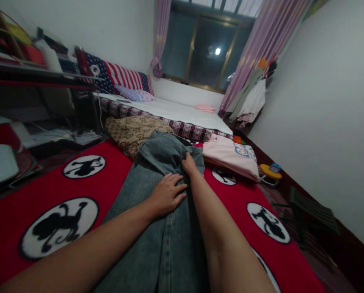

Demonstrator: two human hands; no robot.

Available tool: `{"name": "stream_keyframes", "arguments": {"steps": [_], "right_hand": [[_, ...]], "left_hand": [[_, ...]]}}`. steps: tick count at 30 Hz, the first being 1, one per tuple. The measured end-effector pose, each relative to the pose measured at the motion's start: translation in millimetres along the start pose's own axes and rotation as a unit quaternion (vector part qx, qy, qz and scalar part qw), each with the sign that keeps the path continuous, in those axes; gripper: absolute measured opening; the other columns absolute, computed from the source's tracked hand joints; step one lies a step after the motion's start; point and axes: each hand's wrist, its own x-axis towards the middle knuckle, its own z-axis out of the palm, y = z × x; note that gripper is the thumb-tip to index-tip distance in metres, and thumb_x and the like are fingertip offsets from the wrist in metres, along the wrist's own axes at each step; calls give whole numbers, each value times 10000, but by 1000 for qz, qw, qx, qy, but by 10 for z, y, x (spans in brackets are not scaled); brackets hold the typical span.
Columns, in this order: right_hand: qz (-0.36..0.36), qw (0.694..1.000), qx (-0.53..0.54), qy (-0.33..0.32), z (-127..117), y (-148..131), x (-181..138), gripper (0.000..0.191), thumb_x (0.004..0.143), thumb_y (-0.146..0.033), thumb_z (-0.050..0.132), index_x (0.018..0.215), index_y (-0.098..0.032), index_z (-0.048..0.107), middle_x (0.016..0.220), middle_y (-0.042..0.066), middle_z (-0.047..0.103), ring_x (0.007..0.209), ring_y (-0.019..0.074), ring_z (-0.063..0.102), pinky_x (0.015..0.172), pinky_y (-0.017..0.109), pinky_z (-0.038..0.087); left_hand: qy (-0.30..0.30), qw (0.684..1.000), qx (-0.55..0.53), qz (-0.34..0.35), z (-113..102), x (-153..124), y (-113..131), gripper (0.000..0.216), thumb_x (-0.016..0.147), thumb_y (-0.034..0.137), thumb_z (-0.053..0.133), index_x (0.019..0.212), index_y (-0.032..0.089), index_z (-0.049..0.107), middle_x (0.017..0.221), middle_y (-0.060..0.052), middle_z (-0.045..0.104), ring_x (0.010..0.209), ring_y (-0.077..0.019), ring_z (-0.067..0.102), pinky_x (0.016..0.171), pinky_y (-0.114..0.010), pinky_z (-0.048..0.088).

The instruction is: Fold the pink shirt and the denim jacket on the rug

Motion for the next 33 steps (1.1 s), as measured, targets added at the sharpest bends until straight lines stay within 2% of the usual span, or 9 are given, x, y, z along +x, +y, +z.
{"name": "stream_keyframes", "arguments": {"steps": [5, 9, 14, 17, 21, 23, 26, 29, 33], "right_hand": [[16, 999, 27, -14, -69, -128, -521, 369, 811, -167, 525, 1167, -94, 591, 1163, 145, 666, 1101, 223, 609, 978, 348, 441], [30, 998, 56, -2, -127, -213, -901, 385, 857, -247, 509, 1210, -109, 576, 1241, 144, 629, 1182, 221, 568, 1021, 359, 408], [20, 990, 87, 111, -94, -374, -1354, 415, 912, -339, 420, 1232, -103, 537, 1244, 182, 599, 1162, 237, 560, 1008, 387, 418], [-46, 986, 54, 152, -47, -467, -1561, 431, 876, -337, 471, 1227, -93, 528, 1207, 185, 580, 1137, 253, 545, 999, 398, 420], [-114, 984, -64, 117, -62, -546, -1669, 561, 755, -290, 610, 1283, -141, 496, 1230, 152, 537, 1164, 288, 488, 986, 414, 420], [-104, 987, -88, 90, -94, -550, -1662, 504, 735, -194, 571, 1236, -162, 537, 1199, 131, 547, 1094, 263, 528, 926, 370, 449], [-64, 994, -37, 81, -149, -498, -1615, 371, 689, -94, 484, 1023, -180, 621, 1003, 73, 608, 850, 190, 589, 779, 298, 473], [-39, 988, 58, 141, -208, -403, -1566, 286, 650, -115, 478, 889, -190, 618, 803, 23, 607, 732, 174, 572, 709, 282, 468], [-11, 972, 140, 190, -261, -307, -1536, 284, 607, -150, 494, 862, -188, 613, 771, 21, 629, 675, 170, 563, 672, 284, 470]], "left_hand": [[27, 998, -54, 5, -61, 48, -63, 252, 893, 200, 494, 925, 149, 738, 1023, -101, 694, 1041, -229, 605, 1016, -386, 428], [41, 991, -127, -2, -74, 61, -127, 255, 792, 58, 489, 840, 124, 730, 945, -98, 708, 962, -207, 634, 927, -328, 479], [89, 976, -199, 2, -98, 22, -153, 284, 756, 22, 485, 820, 142, 735, 957, -66, 727, 941, -170, 652, 908, -285, 492], [155, 966, -201, -58, -172, -8, -182, 305, 760, 20, 479, 847, 148, 742, 918, -57, 735, 898, -155, 661, 880, -265, 502], [215, 949, -135, -186, -370, -36, -339, 302, 786, 67, 477, 842, 180, 751, 930, -41, 738, 897, -163, 662, 875, -268, 500], [209, 941, -99, -246, -481, -53, -476, 305, 806, 103, 470, 863, 199, 755, 950, -35, 742, 909, -174, 664, 869, -273, 499], [176, 930, -36, -320, -604, -94, -698, 317, 826, 142, 469, 956, 217, 748, 1023, -49, 734, 966, -202, 660, 862, -290, 499], [137, 923, 30, -358, -653, -134, -848, 326, 842, 248, 529, 1107, 165, 700, 1123, -122, 695, 1043, -255, 637, 877, -325, 494], [89, 917, 70, -383, -662, -136, -868, 502, 834, 514, 555, 1136, 131, 675, 1136, -184, 672, 1068, -318, 623, 852, -367, 498]]}}
